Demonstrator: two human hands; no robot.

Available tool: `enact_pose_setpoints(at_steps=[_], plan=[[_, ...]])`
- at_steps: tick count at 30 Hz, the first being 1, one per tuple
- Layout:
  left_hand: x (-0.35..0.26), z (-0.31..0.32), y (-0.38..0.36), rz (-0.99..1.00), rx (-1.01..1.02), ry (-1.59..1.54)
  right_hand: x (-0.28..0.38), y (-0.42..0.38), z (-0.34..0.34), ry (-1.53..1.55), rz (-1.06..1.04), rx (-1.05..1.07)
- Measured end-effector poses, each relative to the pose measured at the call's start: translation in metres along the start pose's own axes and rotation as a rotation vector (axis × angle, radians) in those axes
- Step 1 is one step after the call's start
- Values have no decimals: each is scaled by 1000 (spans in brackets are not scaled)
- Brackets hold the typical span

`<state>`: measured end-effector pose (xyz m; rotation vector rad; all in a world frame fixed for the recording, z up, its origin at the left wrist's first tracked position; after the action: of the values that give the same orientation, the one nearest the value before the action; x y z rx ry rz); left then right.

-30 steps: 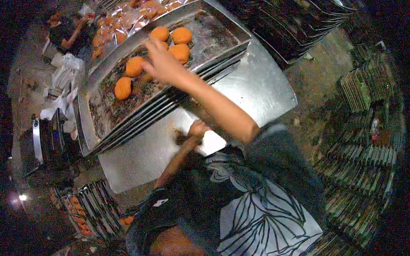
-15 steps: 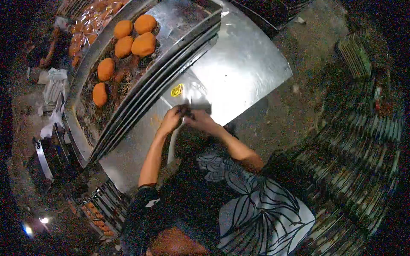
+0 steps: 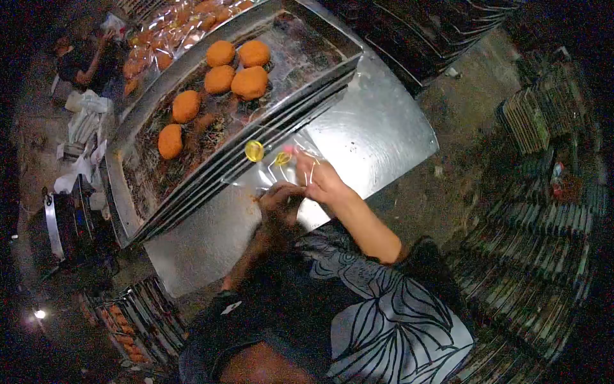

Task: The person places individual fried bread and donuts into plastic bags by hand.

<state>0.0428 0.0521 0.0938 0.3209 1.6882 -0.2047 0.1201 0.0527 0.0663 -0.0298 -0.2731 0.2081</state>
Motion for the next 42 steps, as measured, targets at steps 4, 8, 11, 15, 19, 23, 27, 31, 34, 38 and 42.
enact_pose_setpoints(at_steps=[4,8,11,15,19,23,27,31,34,38,42], plan=[[-48,-62,30,-2,-285,-650,-3,49,100,96,-283,206],[3,-118,48,-622,-45,-918,-52,78,70,-1229,24,210],[36,-184,58,-317,-386,-1099,77,140,119,-2126,-728,-189],[50,-213,58,-278,-513,-1294,101,211,62,-3051,-759,-764],[52,-229,54,-339,-521,-1489,75,202,58,-1832,-682,-113],[21,-215,51,-352,-449,-1451,18,114,153,-1126,-764,144],[2,-185,58,-118,-68,-1574,-6,100,180,-1172,-672,179],[-59,-165,48,37,-277,-1074,-14,77,163,-1111,-643,229],[-65,-139,36,5,-291,-816,-16,68,145,-900,-613,19],[-39,-118,40,-57,-166,-1110,-8,71,144,-1090,-859,-98],[-59,-108,37,-84,248,-1261,-16,65,141,-1080,-845,-50]])
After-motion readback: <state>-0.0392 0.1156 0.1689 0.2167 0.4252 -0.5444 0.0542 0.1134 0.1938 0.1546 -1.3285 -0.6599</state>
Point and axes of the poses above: each hand's wrist, its own y-axis towards the middle knuckle, its own z-axis out of the palm, x = y × z, the point moved 9 cm from there along y, towards the middle knuckle, and after that the axes turned 13 degrees about -z, right-handed, at the moved point
